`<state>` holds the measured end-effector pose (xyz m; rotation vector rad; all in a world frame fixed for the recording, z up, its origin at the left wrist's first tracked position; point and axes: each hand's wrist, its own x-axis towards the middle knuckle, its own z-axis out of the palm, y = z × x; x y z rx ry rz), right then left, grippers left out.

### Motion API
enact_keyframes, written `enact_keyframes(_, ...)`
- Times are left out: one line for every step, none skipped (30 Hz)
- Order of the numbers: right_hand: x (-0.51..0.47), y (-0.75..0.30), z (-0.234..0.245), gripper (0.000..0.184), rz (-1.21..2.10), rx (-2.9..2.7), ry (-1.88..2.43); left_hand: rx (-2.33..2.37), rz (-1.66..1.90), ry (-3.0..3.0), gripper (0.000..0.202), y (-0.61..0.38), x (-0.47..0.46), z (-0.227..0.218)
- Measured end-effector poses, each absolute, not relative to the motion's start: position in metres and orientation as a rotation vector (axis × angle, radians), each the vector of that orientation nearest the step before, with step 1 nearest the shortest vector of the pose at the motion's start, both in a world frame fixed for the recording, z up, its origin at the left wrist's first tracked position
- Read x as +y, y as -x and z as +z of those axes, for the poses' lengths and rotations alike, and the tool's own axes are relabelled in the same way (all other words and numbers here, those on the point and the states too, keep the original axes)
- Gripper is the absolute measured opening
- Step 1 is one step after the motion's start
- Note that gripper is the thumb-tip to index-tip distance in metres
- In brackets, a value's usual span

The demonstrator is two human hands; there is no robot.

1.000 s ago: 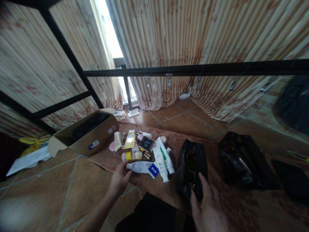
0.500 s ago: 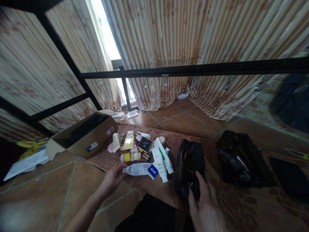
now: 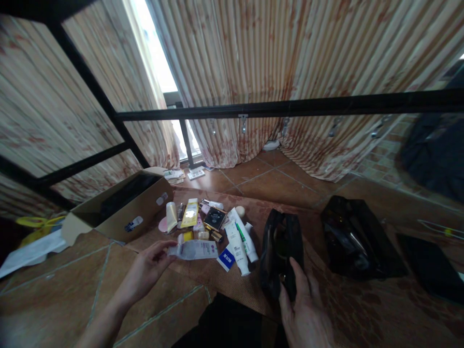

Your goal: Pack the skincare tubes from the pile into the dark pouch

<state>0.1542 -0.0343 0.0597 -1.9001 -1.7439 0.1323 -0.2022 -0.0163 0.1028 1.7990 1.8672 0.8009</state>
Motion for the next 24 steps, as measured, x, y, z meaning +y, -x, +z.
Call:
enact_keyframes(-0.034, -0.154, 0.06, 0.056, 0.14, -1.738, 1.903, 1.868, 0.811, -1.776, 0.033, 0.204, -0.017, 0.107)
enact_keyframes(-0.034, -0.154, 0.06, 0.055, 0.147, -1.731, 1.908, 1.869, 0.827, -1.74, 0.033, 0.206, -0.018, 0.111)
enact_keyframes(-0.033, -0.154, 0.06, 0.054, 0.151, -1.725, 1.91, 1.872, 0.854, -1.691, 0.035, 0.208, -0.018, 0.115)
enact_keyframes(-0.033, -0.154, 0.059, 0.054, 0.153, -1.721, 1.908, 1.873, 0.893, -1.627, 0.037, 0.209, -0.018, 0.118)
enact_keyframes(-0.033, -0.155, 0.057, 0.053, 0.154, -1.723, 1.902, 1.867, 0.945, -1.549, 0.039, 0.211, -0.018, 0.122)
enact_keyframes(-0.032, -0.156, 0.055, 0.053, 0.151, -1.729, 1.896, 1.848, 1.01, -1.457, 0.041, 0.212, -0.017, 0.124)
enact_keyframes(-0.031, -0.157, 0.053, 0.053, 0.146, -1.739, 1.889, 1.822, 1.079, -1.357, 0.044, 0.212, -0.016, 0.126)
enact_keyframes(-0.031, -0.158, 0.051, 0.052, 0.136, -1.748, 1.882, 1.79, 1.144, -1.253, 0.047, 0.21, -0.015, 0.126)
enact_keyframes(-0.03, -0.159, 0.049, 0.051, 0.124, -1.758, 1.874, 1.746, 1.199, -1.147, 0.048, 0.206, -0.014, 0.125)
enact_keyframes(-0.03, -0.16, 0.047, 0.05, 0.112, -1.767, 1.865, 1.694, 1.241, -1.04, 0.049, 0.2, -0.014, 0.123)
enact_keyframes(-0.029, -0.16, 0.046, 0.05, 0.099, -1.769, 1.858, 1.638, 1.263, -0.937, 0.048, 0.192, -0.014, 0.119)
enact_keyframes(-0.029, -0.16, 0.045, 0.049, 0.088, -1.768, 1.855, 1.55, 1.267, -0.827, 0.047, 0.183, -0.015, 0.113)
enact_keyframes(-0.029, -0.159, 0.045, 0.049, 0.078, -1.764, 1.857, 1.469, 1.258, -0.703, 0.048, 0.172, -0.017, 0.107)
enact_keyframes(-0.029, -0.159, 0.045, 0.048, 0.071, -1.76, 1.862, 1.399, 1.224, -0.583, 0.05, 0.16, -0.019, 0.1)
enact_keyframes(-0.029, -0.159, 0.045, 0.048, 0.064, -1.761, 1.867, 1.348, 1.185, -0.489, 0.051, 0.148, -0.022, 0.094)
enact_keyframes(-0.03, -0.159, 0.045, 0.047, 0.055, -1.763, 1.869, 1.297, 1.153, -0.443, 0.051, 0.137, -0.024, 0.088)
enact_keyframes(-0.03, -0.16, 0.045, 0.047, 0.051, -1.774, 1.868, 1.254, 1.128, -0.42, 0.05, 0.127, -0.027, 0.083)
enact_keyframes(-0.03, -0.161, 0.044, 0.048, 0.05, -1.79, 1.863, 1.227, 1.12, -0.405, 0.049, 0.119, -0.029, 0.079)
enact_keyframes(-0.031, -0.162, 0.043, 0.048, 0.052, -1.809, 1.855, 1.204, 1.115, -0.407, 0.048, 0.112, -0.03, 0.076)
enact_keyframes(-0.031, -0.163, 0.042, 0.049, 0.053, -1.828, 1.847, 1.188, 1.111, -0.414, 0.047, 0.107, -0.03, 0.073)
enact_keyframes(-0.031, -0.165, 0.041, 0.05, 0.053, -1.84, 1.841, 1.176, 1.104, -0.423, 0.047, 0.103, -0.03, 0.071)
enact_keyframes(-0.031, -0.165, 0.04, 0.051, 0.052, -1.847, 1.839, 1.165, 1.089, -0.434, 0.047, 0.1, -0.029, 0.069)
enact_keyframes(-0.031, -0.165, 0.04, 0.051, 0.05, -1.847, 1.839, 1.155, 1.072, -0.443, 0.047, 0.097, -0.027, 0.068)
enact_keyframes(-0.031, -0.165, 0.041, 0.05, 0.05, -1.837, 1.847, 1.143, 1.055, -0.45, 0.047, 0.094, -0.025, 0.066)
